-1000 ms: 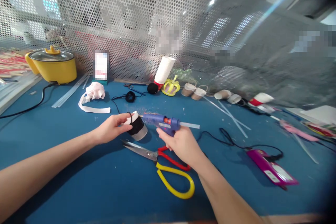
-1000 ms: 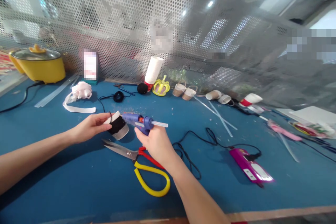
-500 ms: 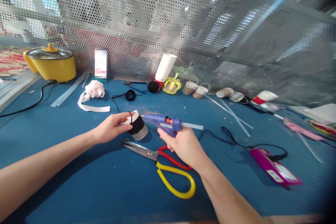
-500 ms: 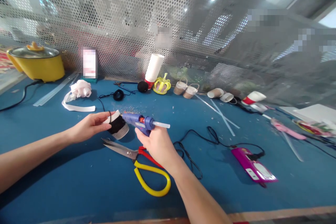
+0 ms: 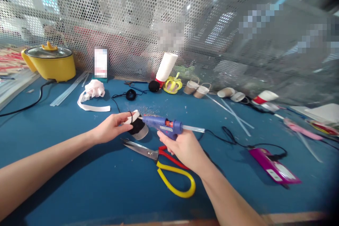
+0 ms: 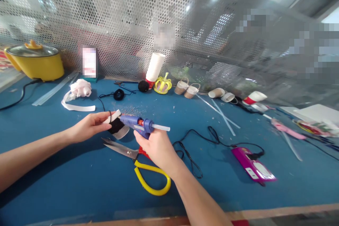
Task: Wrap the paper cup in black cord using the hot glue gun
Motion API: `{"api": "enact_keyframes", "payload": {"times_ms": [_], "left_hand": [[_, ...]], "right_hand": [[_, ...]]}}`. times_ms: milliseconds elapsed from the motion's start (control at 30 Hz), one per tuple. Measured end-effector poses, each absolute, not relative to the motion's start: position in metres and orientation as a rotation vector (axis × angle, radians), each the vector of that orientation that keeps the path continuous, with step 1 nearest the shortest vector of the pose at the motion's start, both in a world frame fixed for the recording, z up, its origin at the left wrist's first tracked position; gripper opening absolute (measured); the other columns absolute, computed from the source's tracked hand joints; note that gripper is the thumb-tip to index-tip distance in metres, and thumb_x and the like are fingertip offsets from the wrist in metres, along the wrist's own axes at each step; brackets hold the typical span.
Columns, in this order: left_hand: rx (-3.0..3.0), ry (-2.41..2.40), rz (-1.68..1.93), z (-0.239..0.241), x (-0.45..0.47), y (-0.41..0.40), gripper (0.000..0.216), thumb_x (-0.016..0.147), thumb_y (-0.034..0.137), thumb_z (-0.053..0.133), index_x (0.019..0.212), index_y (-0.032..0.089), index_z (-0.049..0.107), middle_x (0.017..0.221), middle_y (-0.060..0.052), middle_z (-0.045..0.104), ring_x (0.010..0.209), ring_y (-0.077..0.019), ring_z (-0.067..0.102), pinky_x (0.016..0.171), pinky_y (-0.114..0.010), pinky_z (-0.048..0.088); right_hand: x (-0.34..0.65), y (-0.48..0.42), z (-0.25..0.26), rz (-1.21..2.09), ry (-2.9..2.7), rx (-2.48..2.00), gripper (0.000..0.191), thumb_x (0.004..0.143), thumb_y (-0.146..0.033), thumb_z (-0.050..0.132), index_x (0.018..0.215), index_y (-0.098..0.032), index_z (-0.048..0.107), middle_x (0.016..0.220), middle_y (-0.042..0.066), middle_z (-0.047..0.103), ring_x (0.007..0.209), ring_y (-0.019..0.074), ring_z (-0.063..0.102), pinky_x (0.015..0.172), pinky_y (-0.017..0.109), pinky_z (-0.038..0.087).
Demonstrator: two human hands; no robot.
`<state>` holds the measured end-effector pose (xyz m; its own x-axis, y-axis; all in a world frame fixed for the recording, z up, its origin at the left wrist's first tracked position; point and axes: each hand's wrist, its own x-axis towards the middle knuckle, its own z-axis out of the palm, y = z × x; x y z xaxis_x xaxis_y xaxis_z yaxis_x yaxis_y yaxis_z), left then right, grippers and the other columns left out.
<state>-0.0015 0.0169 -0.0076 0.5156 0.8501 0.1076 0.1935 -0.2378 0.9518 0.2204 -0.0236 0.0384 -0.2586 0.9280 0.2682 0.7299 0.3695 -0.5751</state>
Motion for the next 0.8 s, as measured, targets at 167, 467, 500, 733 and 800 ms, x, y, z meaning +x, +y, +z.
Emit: {"api": "enact_keyframes", "payload": {"times_ms": [167,467,500,733,800], "left_hand": [[1.719,0.897,0.806,-0.008,-0.001,0.017,0.039,0.078,0.034,0.049,0.111,0.013,0.052,0.096,-0.005,0.062,0.088,-0.0197,0.056,0.081,-0.031,0.044],[1.737,0.867,0.816,-0.008,-0.001,0.017,0.034,0.079,0.033,0.049,0.105,0.013,0.055,0.096,-0.005,0.061,0.086,-0.0180,0.055,0.077,-0.027,0.044],[1.734,0.861,0.818,-0.008,-0.001,0.017,0.034,0.079,0.033,0.049,0.105,0.013,0.055,0.096,-0.005,0.061,0.085,-0.0177,0.055,0.076,-0.027,0.044],[1.751,0.879,0.829,-0.008,-0.002,0.017,0.040,0.078,0.032,0.049,0.114,0.013,0.052,0.100,-0.006,0.061,0.086,-0.0181,0.055,0.078,-0.029,0.043],[1.764,0.883,0.836,-0.008,-0.002,0.017,0.041,0.078,0.032,0.049,0.115,0.013,0.053,0.103,-0.006,0.061,0.087,-0.0185,0.055,0.079,-0.029,0.043]], "right_hand": [[0.221,-0.021,0.037,0.433,-2.066,-1.414,0.019,0.076,-0.032,0.050,0.068,-0.019,0.062,0.050,0.000,0.060,0.052,0.0170,0.059,0.050,0.027,0.048],[0.220,-0.024,0.034,0.432,-2.039,-1.468,0.017,0.076,-0.030,0.050,0.066,-0.018,0.059,0.053,0.001,0.061,0.052,0.0163,0.058,0.052,0.027,0.047],[0.219,-0.025,0.034,0.441,-2.041,-1.480,0.017,0.076,-0.030,0.050,0.066,-0.018,0.058,0.055,0.001,0.061,0.052,0.0160,0.058,0.053,0.027,0.047],[0.212,-0.032,0.030,0.349,-2.080,-1.478,0.015,0.075,-0.028,0.050,0.072,-0.017,0.059,0.066,0.003,0.065,0.060,0.0172,0.060,0.062,0.029,0.048],[0.212,-0.032,0.030,0.364,-2.085,-1.476,0.014,0.075,-0.028,0.050,0.071,-0.017,0.058,0.064,0.003,0.065,0.060,0.0174,0.060,0.061,0.029,0.048]]}}
